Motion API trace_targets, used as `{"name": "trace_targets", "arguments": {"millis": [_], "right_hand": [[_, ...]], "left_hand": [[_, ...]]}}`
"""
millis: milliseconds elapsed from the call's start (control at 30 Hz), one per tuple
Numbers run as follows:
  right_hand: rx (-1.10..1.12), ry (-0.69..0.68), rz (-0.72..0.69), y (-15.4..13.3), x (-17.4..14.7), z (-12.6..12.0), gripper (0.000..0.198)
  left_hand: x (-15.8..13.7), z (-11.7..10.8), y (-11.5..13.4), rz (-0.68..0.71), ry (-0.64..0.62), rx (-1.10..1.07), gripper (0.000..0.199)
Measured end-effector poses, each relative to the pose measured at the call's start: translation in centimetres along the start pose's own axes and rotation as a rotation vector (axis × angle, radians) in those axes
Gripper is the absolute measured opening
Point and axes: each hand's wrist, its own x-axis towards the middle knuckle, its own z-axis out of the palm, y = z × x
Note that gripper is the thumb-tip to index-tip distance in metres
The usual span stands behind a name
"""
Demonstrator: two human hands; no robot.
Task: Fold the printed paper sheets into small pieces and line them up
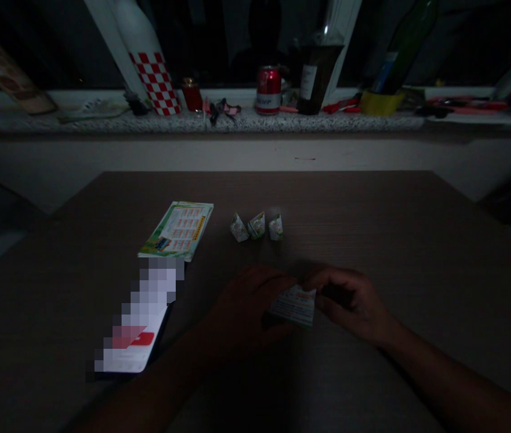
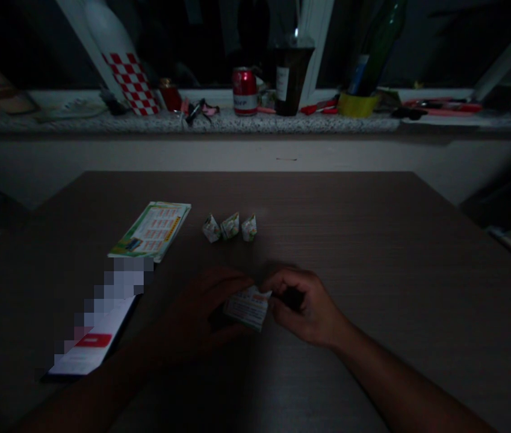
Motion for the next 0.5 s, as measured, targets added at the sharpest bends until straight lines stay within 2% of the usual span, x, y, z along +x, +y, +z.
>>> {"name": "trace_targets", "arguments": {"millis": [267, 500], "right_hand": [[-0.001, 0.017, -0.017, 0.03, 0.09, 0.09, 0.008], [0.005, 0.029, -0.015, -0.12, 0.2, 0.23, 0.01]], "left_hand": [[-0.04, 0.05, 0.01, -0.004, 0.002, -0.007, 0.053], [0.02, -0.17, 0.35, -0.008, 0.005, 0.03, 0.056]]}}
